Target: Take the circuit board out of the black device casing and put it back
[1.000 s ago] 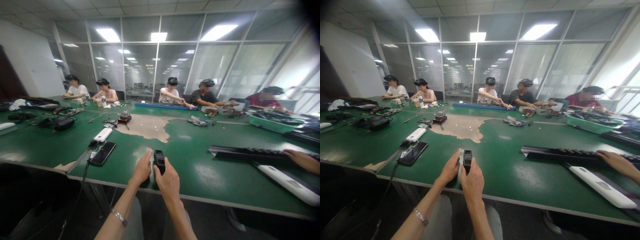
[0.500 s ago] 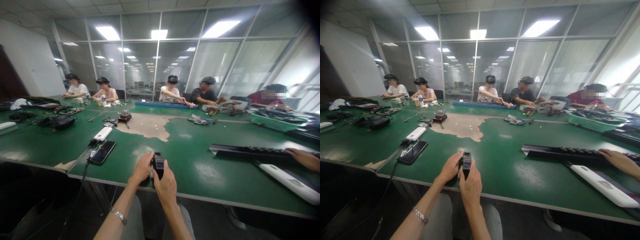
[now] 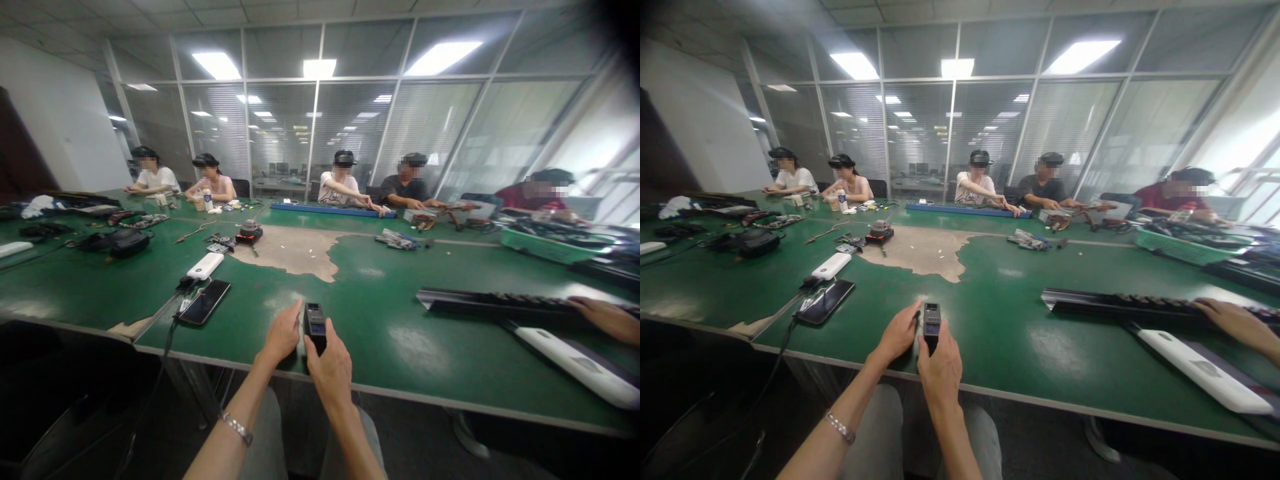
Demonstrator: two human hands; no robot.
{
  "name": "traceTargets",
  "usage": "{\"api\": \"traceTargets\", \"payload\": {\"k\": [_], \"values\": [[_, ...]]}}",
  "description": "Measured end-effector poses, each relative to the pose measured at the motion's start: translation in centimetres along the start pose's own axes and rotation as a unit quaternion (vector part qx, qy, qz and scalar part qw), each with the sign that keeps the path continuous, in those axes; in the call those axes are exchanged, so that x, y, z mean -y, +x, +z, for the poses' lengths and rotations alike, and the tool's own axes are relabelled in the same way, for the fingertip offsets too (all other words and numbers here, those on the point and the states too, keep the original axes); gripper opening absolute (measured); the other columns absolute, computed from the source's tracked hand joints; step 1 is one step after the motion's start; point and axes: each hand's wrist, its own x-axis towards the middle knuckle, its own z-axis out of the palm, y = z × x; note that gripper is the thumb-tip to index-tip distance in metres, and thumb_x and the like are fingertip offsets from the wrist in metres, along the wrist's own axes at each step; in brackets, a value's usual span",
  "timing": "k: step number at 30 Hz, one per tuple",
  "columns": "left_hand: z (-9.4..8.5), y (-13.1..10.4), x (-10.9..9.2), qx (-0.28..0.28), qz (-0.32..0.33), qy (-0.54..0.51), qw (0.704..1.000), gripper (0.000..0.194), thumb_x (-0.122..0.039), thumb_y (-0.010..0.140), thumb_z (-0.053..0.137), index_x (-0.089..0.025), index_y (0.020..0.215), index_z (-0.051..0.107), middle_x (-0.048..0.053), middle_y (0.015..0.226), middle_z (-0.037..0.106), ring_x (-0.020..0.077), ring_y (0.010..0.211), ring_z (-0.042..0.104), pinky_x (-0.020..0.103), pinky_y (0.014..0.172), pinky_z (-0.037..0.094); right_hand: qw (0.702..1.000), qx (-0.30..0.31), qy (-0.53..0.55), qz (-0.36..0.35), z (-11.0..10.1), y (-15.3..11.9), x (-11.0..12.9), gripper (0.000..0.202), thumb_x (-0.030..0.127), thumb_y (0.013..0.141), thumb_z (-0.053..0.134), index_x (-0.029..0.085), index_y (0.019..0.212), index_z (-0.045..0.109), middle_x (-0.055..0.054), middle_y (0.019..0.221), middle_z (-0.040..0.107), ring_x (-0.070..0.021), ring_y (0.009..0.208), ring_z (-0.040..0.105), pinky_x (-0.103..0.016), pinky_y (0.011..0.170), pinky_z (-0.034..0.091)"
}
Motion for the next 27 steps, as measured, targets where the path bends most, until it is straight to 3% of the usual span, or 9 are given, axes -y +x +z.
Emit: {"api": "traceTargets", "payload": {"k": [7, 12, 18, 27], "values": [[0.2, -0.1, 0.3, -0.007, 0.005, -0.008, 1.000, 0.055, -0.015, 0.088, 0.041, -0.018, 0.143, 0.036, 0.010, 0.141, 0.048, 0.0224, 0.129, 0.046, 0.043, 0.109, 0.038, 0.997, -0.033, 0.070, 0.028, -2.8, 2.5, 1.0, 0.066, 0.048, 0.083, 0.054, 0.008, 0.136, 0.045, -0.019, 0.126, 0.059, -0.0277, 0.113, 0.059, -0.039, 0.095, 0.045], [0.2, -0.2, 0.2, 0.000, 0.004, 0.000, 1.000, 0.055, -0.014, 0.087, 0.042, -0.018, 0.142, 0.037, 0.010, 0.141, 0.048, 0.0230, 0.128, 0.047, 0.044, 0.109, 0.038, 0.995, -0.070, 0.065, 0.024, -4.5, 3.6, -1.8, 0.067, 0.049, 0.082, 0.056, 0.014, 0.138, 0.044, -0.015, 0.130, 0.057, -0.0266, 0.116, 0.057, -0.039, 0.098, 0.044], [-0.1, -0.2, -0.1, 0.007, -0.001, 0.008, 1.000, 0.055, -0.015, 0.088, 0.040, -0.014, 0.143, 0.035, 0.011, 0.137, 0.052, 0.0220, 0.125, 0.049, 0.041, 0.109, 0.037, 0.998, -0.050, 0.004, 0.041, -3.9, 2.7, -5.9, 0.066, 0.048, 0.082, 0.055, 0.010, 0.135, 0.048, -0.018, 0.127, 0.059, -0.0292, 0.116, 0.058, -0.041, 0.098, 0.044], [-0.2, -0.3, -0.2, 0.015, -0.007, 0.016, 1.000, 0.055, -0.015, 0.088, 0.040, -0.015, 0.143, 0.035, 0.011, 0.135, 0.053, 0.0211, 0.124, 0.050, 0.040, 0.109, 0.036, 0.999, -0.038, -0.022, 0.017, -2.9, 1.8, -6.7, 0.065, 0.046, 0.083, 0.053, 0.008, 0.136, 0.045, -0.018, 0.127, 0.058, -0.0295, 0.114, 0.058, -0.041, 0.096, 0.045]]}}
